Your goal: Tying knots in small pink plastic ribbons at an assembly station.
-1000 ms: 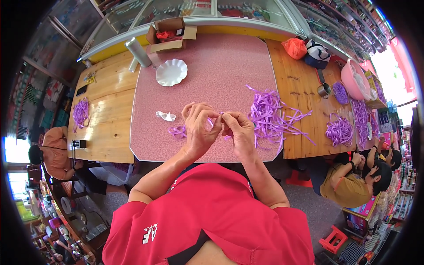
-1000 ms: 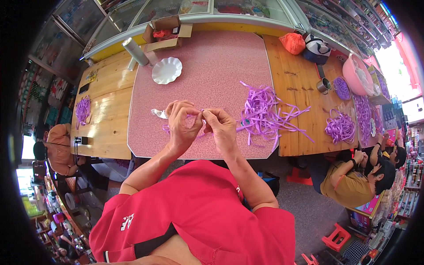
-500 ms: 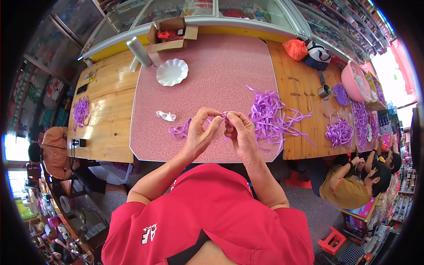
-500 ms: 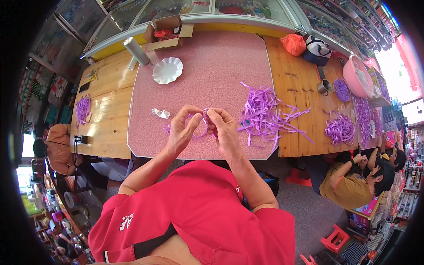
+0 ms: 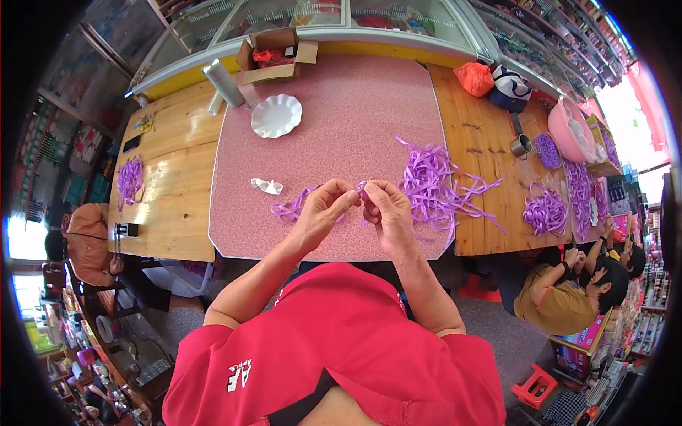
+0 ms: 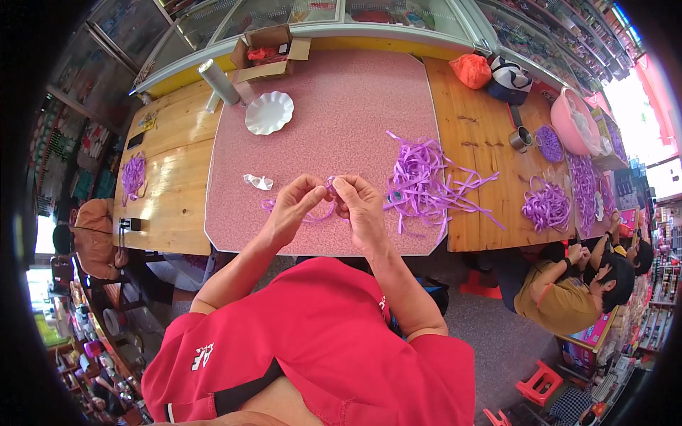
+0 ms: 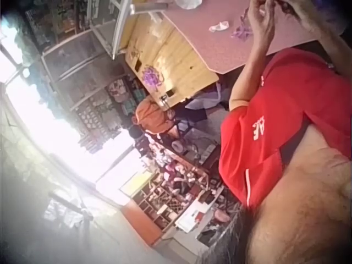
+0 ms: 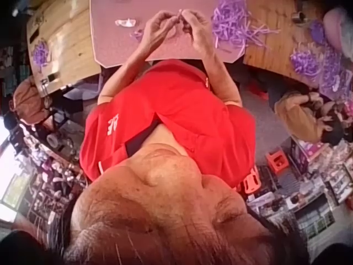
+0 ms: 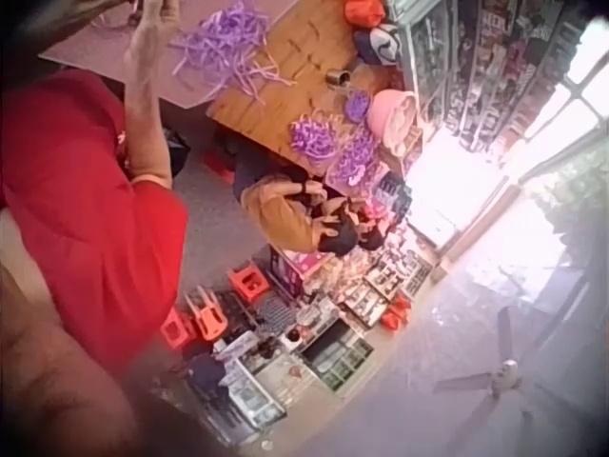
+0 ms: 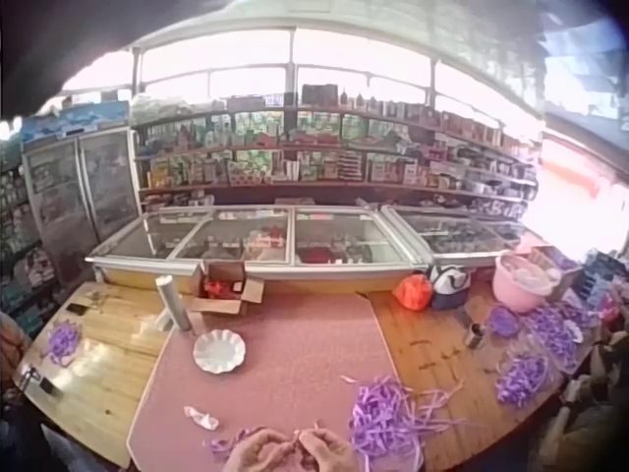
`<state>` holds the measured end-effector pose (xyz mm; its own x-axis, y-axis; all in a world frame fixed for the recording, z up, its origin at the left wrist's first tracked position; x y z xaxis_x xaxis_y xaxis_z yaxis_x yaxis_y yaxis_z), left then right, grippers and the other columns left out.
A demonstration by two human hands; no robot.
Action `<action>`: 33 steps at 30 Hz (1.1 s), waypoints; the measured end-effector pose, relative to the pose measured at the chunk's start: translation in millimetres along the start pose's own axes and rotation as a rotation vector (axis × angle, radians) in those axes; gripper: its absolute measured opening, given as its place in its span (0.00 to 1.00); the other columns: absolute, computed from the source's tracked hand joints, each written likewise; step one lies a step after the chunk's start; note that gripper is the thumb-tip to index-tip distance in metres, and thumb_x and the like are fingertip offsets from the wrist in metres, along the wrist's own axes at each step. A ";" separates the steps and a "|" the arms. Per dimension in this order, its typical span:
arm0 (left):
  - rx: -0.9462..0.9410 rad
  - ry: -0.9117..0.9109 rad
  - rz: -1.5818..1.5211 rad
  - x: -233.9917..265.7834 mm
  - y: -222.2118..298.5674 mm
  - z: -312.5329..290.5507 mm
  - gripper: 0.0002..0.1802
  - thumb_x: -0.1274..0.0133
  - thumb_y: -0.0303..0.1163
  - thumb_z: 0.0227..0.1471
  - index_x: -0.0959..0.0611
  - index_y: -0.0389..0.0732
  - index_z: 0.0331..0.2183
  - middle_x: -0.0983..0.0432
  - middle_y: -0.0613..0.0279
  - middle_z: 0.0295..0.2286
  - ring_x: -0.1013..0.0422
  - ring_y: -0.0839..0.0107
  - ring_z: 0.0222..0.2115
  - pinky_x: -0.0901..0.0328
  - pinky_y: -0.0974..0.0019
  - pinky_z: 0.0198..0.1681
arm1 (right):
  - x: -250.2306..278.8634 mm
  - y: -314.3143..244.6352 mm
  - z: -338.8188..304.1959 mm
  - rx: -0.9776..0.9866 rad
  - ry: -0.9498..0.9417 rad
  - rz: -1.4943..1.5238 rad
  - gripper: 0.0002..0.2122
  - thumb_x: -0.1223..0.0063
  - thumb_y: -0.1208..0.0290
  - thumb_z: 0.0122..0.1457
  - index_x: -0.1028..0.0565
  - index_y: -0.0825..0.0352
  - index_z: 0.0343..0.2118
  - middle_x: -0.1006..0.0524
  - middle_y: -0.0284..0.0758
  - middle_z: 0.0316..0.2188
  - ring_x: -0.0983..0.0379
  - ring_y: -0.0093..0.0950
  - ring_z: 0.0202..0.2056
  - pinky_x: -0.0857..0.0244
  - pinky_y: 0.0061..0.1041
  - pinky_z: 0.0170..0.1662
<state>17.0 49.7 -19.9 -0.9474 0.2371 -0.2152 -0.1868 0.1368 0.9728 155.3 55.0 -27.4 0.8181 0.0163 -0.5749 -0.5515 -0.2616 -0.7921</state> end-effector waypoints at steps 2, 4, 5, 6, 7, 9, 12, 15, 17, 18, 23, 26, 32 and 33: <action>0.047 -0.035 -0.167 2.0 -6.6 2.0 0.09 0.47 0.34 0.60 0.23 0.39 0.36 0.25 0.67 0.33 0.31 0.78 0.37 0.36 0.71 0.45 | -1.7 1.2 -0.4 -0.004 -0.045 0.035 0.05 0.45 0.69 0.61 0.23 0.64 0.34 0.27 0.23 0.22 0.41 0.09 0.19 0.49 0.12 0.20; 0.094 -0.071 -0.335 0.2 -7.8 2.1 0.08 0.46 0.34 0.59 0.24 0.40 0.35 0.25 0.67 0.32 0.30 0.77 0.37 0.36 0.71 0.44 | -4.0 3.9 -1.0 -0.032 -0.094 0.035 0.04 0.46 0.70 0.61 0.23 0.64 0.34 0.28 0.22 0.21 0.43 0.09 0.19 0.52 0.12 0.20; 0.118 -0.065 -0.349 0.1 -7.1 1.3 0.07 0.46 0.33 0.59 0.24 0.40 0.35 0.25 0.66 0.32 0.30 0.77 0.36 0.36 0.70 0.44 | -3.3 4.4 -0.9 -0.032 -0.094 0.034 0.04 0.46 0.70 0.61 0.23 0.64 0.34 0.28 0.22 0.21 0.43 0.09 0.19 0.52 0.12 0.20; 0.141 -0.058 -0.363 0.3 -6.5 0.7 0.06 0.46 0.32 0.58 0.24 0.40 0.35 0.25 0.66 0.31 0.29 0.76 0.35 0.36 0.69 0.44 | -4.0 4.1 -0.7 -0.019 -0.121 0.012 0.04 0.47 0.70 0.61 0.23 0.63 0.33 0.28 0.22 0.21 0.43 0.08 0.19 0.52 0.11 0.21; 0.141 -0.057 -0.363 1.3 -6.5 0.8 0.06 0.46 0.32 0.58 0.24 0.40 0.35 0.25 0.66 0.31 0.29 0.76 0.35 0.36 0.69 0.44 | -4.6 3.6 -0.4 -0.007 -0.148 -0.011 0.03 0.47 0.71 0.61 0.24 0.63 0.33 0.29 0.21 0.21 0.43 0.08 0.19 0.52 0.11 0.21; 0.143 -0.103 -0.362 0.4 -6.2 1.1 0.06 0.46 0.31 0.58 0.24 0.40 0.35 0.24 0.66 0.31 0.29 0.77 0.34 0.36 0.70 0.43 | -3.3 0.5 0.6 0.034 -0.180 -0.097 0.03 0.48 0.72 0.61 0.24 0.64 0.33 0.28 0.23 0.22 0.41 0.09 0.21 0.49 0.11 0.23; 0.158 -0.100 -0.423 0.5 -1.5 -0.9 0.06 0.46 0.31 0.58 0.23 0.40 0.34 0.24 0.66 0.30 0.29 0.77 0.33 0.36 0.70 0.42 | -14.2 -12.2 -4.5 0.117 -0.229 -0.241 0.04 0.50 0.73 0.62 0.25 0.67 0.32 0.27 0.25 0.25 0.36 0.11 0.25 0.43 0.12 0.27; 0.103 -0.085 -0.316 1.5 1.0 -2.2 0.07 0.46 0.32 0.57 0.23 0.39 0.34 0.25 0.66 0.30 0.30 0.78 0.33 0.36 0.71 0.42 | -22.2 -14.8 -8.4 0.202 -0.241 -0.310 0.04 0.49 0.74 0.62 0.25 0.69 0.32 0.27 0.28 0.28 0.31 0.14 0.29 0.37 0.13 0.31; 0.097 -0.059 -0.289 -0.6 0.0 -2.4 0.07 0.46 0.32 0.57 0.23 0.39 0.34 0.25 0.66 0.30 0.30 0.78 0.33 0.36 0.71 0.41 | -20.8 -12.7 -8.8 0.247 -0.233 -0.323 0.05 0.49 0.75 0.62 0.25 0.70 0.32 0.27 0.30 0.30 0.30 0.16 0.31 0.35 0.14 0.33; 0.094 -0.031 -0.262 0.3 -0.9 -2.5 0.07 0.46 0.33 0.57 0.23 0.39 0.34 0.25 0.67 0.30 0.30 0.78 0.33 0.37 0.72 0.41 | -18.5 -11.5 -8.4 0.293 -0.203 -0.386 0.04 0.48 0.75 0.62 0.25 0.70 0.33 0.27 0.29 0.30 0.30 0.15 0.31 0.34 0.14 0.34; 0.077 -0.065 -0.151 -3.6 4.3 -4.7 0.08 0.46 0.33 0.57 0.24 0.39 0.33 0.25 0.67 0.29 0.30 0.79 0.33 0.36 0.71 0.41 | -16.2 -15.9 -11.8 0.364 -0.193 -0.359 0.05 0.45 0.73 0.62 0.25 0.70 0.33 0.26 0.27 0.29 0.30 0.13 0.32 0.36 0.13 0.33; 0.114 -0.099 -0.291 -2.5 4.9 -5.4 0.08 0.47 0.34 0.58 0.25 0.39 0.33 0.26 0.66 0.29 0.31 0.76 0.33 0.36 0.69 0.42 | -5.0 -12.1 -9.4 0.226 -0.161 -0.323 0.05 0.43 0.72 0.61 0.23 0.68 0.34 0.26 0.25 0.27 0.31 0.12 0.30 0.39 0.12 0.30; 0.203 -0.216 -0.633 -3.4 12.7 -11.7 0.09 0.48 0.34 0.58 0.25 0.39 0.32 0.27 0.62 0.30 0.31 0.72 0.32 0.37 0.67 0.41 | 9.8 -12.0 -7.7 0.119 -0.148 -0.212 0.05 0.40 0.72 0.59 0.22 0.65 0.35 0.25 0.23 0.25 0.35 0.11 0.24 0.45 0.12 0.25; 0.169 -0.190 -0.609 -1.9 12.5 -11.1 0.08 0.48 0.34 0.58 0.25 0.40 0.32 0.26 0.62 0.30 0.31 0.72 0.32 0.37 0.68 0.41 | 10.6 -9.5 -5.5 0.097 -0.160 -0.129 0.05 0.40 0.72 0.58 0.22 0.65 0.35 0.25 0.23 0.24 0.37 0.11 0.22 0.47 0.12 0.23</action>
<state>13.5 40.2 -6.4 -0.6198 0.2332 -0.7493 -0.6166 0.4459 0.6488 170.1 52.3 -24.9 0.8508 0.1988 -0.4864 -0.4632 -0.1534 -0.8729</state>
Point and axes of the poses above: each hand's wrist, its own z-axis towards the middle knuckle, its own x-axis out of the back of the hand, y = z × x, the point moved 6 cm from there along z, towards the middle knuckle
